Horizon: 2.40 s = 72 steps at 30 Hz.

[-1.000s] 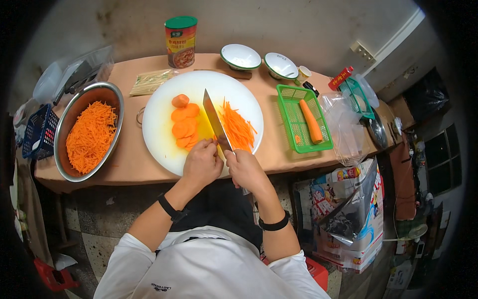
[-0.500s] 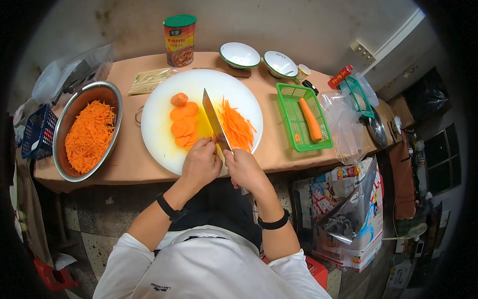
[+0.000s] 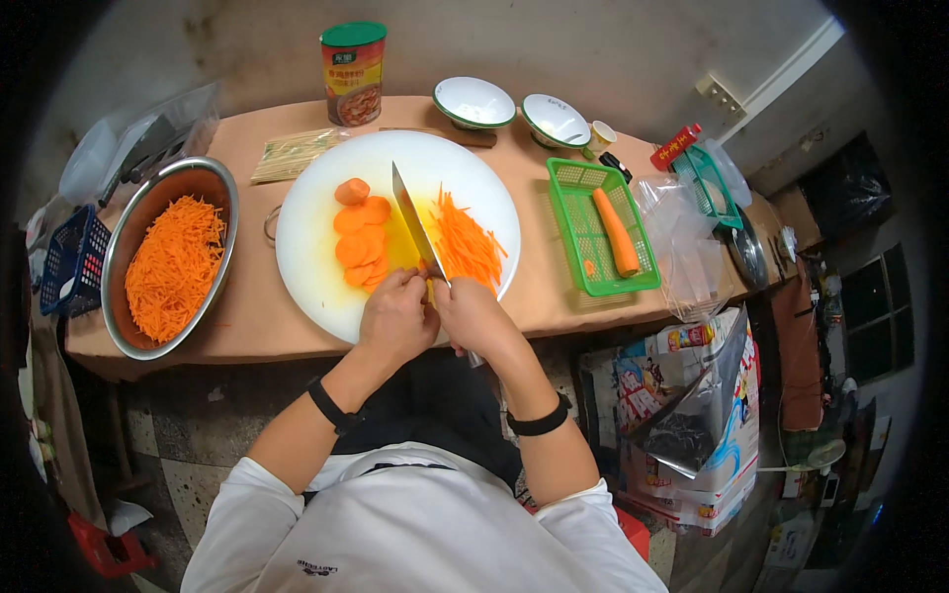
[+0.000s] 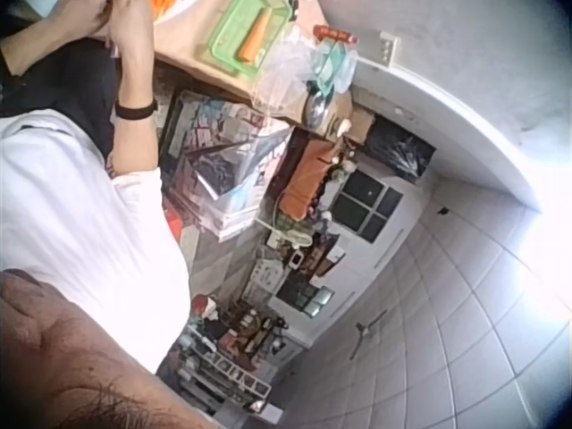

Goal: Slicing a carrot into rounds and julienning them on a cutting board using a cleaver.

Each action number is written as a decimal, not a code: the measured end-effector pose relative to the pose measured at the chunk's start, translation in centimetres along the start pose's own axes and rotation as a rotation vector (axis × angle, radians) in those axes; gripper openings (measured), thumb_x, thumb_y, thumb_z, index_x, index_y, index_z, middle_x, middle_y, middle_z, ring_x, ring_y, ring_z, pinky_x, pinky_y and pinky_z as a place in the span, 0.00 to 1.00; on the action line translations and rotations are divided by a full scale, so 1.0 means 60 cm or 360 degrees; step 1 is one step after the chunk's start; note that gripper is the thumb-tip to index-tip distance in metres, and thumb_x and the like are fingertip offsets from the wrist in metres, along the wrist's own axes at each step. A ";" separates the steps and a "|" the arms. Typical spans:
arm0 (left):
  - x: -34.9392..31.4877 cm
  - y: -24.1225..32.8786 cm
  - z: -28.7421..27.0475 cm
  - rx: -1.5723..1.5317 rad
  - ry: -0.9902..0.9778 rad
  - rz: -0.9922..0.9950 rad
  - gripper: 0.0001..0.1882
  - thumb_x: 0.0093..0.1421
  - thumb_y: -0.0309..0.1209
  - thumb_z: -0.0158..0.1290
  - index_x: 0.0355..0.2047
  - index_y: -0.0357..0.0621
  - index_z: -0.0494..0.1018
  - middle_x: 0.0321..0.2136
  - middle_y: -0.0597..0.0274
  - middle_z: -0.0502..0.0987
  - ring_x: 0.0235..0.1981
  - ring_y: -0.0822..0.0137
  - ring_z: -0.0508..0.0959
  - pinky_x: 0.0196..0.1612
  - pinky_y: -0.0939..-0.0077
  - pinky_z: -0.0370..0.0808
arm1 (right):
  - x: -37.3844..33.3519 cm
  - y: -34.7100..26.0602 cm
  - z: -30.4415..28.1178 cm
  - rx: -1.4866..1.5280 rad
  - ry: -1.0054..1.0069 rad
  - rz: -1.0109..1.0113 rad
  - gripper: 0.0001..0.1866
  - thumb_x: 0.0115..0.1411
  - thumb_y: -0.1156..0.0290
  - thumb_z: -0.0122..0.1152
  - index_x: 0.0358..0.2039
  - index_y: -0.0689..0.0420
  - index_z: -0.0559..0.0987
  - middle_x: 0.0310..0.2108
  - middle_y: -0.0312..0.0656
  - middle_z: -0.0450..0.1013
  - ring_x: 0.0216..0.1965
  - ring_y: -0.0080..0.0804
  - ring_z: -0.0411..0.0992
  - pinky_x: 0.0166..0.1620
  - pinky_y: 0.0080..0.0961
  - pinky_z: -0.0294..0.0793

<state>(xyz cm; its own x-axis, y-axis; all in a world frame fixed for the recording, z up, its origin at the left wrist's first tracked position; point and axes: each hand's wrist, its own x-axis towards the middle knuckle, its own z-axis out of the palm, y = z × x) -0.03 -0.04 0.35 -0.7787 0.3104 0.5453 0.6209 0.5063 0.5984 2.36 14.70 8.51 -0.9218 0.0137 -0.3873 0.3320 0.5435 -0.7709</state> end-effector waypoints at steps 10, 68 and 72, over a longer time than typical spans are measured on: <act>-0.002 -0.001 0.000 -0.0010 -0.0027 -0.0031 0.16 0.52 0.23 0.59 0.41 0.25 0.80 0.41 0.37 0.83 0.48 0.45 0.82 0.56 0.58 0.79 | -0.019 0.005 -0.005 0.0256 0.0205 -0.0055 0.26 0.78 0.60 0.47 0.25 0.66 0.72 0.13 0.42 0.66 0.10 0.34 0.68 0.17 0.36 0.70; -0.006 -0.003 0.004 0.0049 -0.0014 0.0000 0.17 0.53 0.24 0.59 0.41 0.25 0.79 0.42 0.36 0.83 0.51 0.45 0.81 0.57 0.58 0.79 | -0.046 0.008 -0.003 0.0268 0.0101 -0.0004 0.22 0.77 0.59 0.50 0.29 0.63 0.73 0.16 0.37 0.68 0.12 0.27 0.66 0.16 0.28 0.67; -0.004 0.000 0.002 0.0040 -0.0025 -0.0009 0.17 0.52 0.24 0.59 0.42 0.24 0.79 0.42 0.36 0.83 0.51 0.45 0.81 0.57 0.58 0.79 | -0.040 0.014 -0.002 0.0272 0.0077 0.0010 0.22 0.77 0.59 0.49 0.29 0.63 0.73 0.16 0.37 0.67 0.12 0.27 0.66 0.16 0.29 0.68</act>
<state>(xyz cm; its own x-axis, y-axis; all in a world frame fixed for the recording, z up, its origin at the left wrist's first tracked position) 0.18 -0.01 0.14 -0.7835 0.3201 0.5326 0.6143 0.5279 0.5864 4.84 15.22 8.85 -0.9269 0.0591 -0.3706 0.3629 0.3929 -0.8449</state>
